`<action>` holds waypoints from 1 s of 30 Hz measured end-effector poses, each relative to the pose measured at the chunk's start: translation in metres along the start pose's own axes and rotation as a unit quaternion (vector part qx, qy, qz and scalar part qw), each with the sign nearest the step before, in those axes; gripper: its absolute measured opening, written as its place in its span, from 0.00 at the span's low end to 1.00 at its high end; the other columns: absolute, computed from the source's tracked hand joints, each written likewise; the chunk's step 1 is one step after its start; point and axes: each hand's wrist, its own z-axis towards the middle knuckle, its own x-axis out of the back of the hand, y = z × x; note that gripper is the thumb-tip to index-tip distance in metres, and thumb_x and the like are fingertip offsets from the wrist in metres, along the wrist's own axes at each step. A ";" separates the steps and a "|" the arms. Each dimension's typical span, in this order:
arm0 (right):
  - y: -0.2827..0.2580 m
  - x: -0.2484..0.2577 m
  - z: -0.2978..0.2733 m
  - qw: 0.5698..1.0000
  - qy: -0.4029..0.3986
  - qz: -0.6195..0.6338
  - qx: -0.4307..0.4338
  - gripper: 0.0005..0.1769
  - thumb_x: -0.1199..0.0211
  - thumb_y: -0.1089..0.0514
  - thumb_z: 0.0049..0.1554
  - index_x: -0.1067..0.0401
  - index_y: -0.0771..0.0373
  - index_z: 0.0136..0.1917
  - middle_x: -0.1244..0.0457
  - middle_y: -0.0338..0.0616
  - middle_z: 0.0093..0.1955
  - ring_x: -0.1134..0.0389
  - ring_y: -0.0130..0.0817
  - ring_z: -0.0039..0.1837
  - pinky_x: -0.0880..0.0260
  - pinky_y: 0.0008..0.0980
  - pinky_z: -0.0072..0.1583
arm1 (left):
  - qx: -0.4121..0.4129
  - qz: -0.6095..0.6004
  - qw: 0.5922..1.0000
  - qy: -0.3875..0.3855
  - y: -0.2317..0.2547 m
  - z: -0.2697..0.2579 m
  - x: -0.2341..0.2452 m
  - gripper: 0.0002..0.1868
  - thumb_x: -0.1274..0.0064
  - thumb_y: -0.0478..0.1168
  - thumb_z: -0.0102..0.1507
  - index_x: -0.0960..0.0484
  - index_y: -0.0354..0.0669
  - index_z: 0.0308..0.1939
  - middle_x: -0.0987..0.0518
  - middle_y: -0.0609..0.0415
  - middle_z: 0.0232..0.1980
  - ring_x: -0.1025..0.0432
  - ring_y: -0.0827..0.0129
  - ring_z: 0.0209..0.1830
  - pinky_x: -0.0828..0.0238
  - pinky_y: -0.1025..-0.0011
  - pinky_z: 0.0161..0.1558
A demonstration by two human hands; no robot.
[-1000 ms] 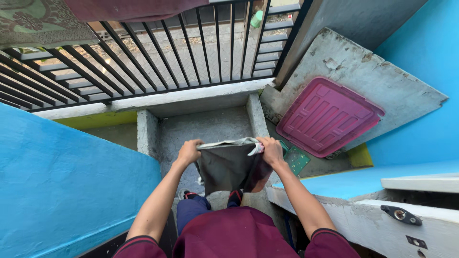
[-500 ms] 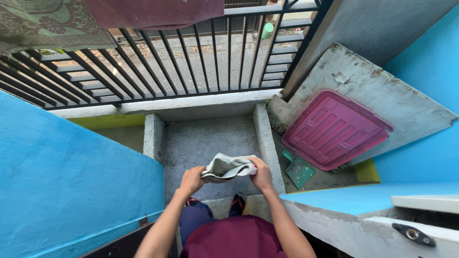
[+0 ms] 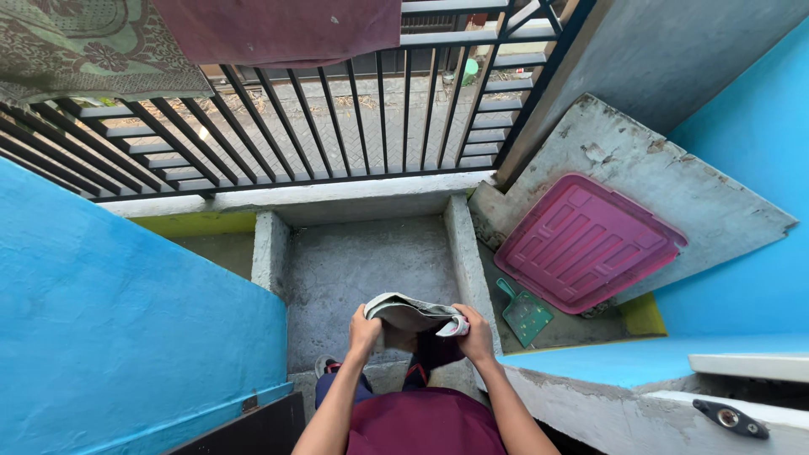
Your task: The person picks up a towel from a ledge, unfolds and shakes it several times by hand, and then hangs it over a balcony railing.
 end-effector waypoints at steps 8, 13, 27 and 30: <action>0.012 0.001 0.010 1.000 -0.018 -0.023 0.000 0.20 0.35 0.68 0.48 0.25 0.60 0.56 0.30 0.52 0.51 0.29 0.54 0.56 0.29 0.42 0.55 | -0.124 0.125 0.969 -0.175 0.050 -0.023 0.048 0.26 0.36 0.45 0.50 0.22 0.42 0.51 0.17 0.43 0.46 0.21 0.53 0.50 0.26 0.59 0.52; 0.025 0.007 0.031 0.997 -0.025 -0.057 0.055 0.20 0.36 0.67 0.48 0.24 0.59 0.56 0.30 0.51 0.53 0.29 0.55 0.57 0.29 0.44 0.56 | -0.179 0.203 0.943 -0.195 0.068 -0.019 0.062 0.27 0.36 0.43 0.50 0.16 0.53 0.55 0.15 0.46 0.46 0.21 0.51 0.49 0.25 0.58 0.52; -0.100 0.031 0.144 0.942 0.199 -0.118 0.241 0.19 0.42 0.64 0.58 0.29 0.65 0.63 0.34 0.55 0.57 0.33 0.55 0.61 0.35 0.48 0.62 | -0.480 0.329 0.813 -0.021 0.231 0.057 0.084 0.10 0.42 0.39 0.58 0.14 0.46 0.43 0.17 0.44 0.38 0.21 0.49 0.42 0.26 0.54 0.46; -0.027 -0.010 0.123 0.970 0.055 -0.195 0.138 0.22 0.40 0.64 0.53 0.27 0.61 0.62 0.32 0.52 0.56 0.31 0.51 0.58 0.33 0.46 0.59 | -0.366 0.505 0.767 -0.150 0.169 0.103 0.086 0.11 0.48 0.38 0.57 0.15 0.49 0.43 0.16 0.42 0.40 0.21 0.47 0.44 0.25 0.52 0.45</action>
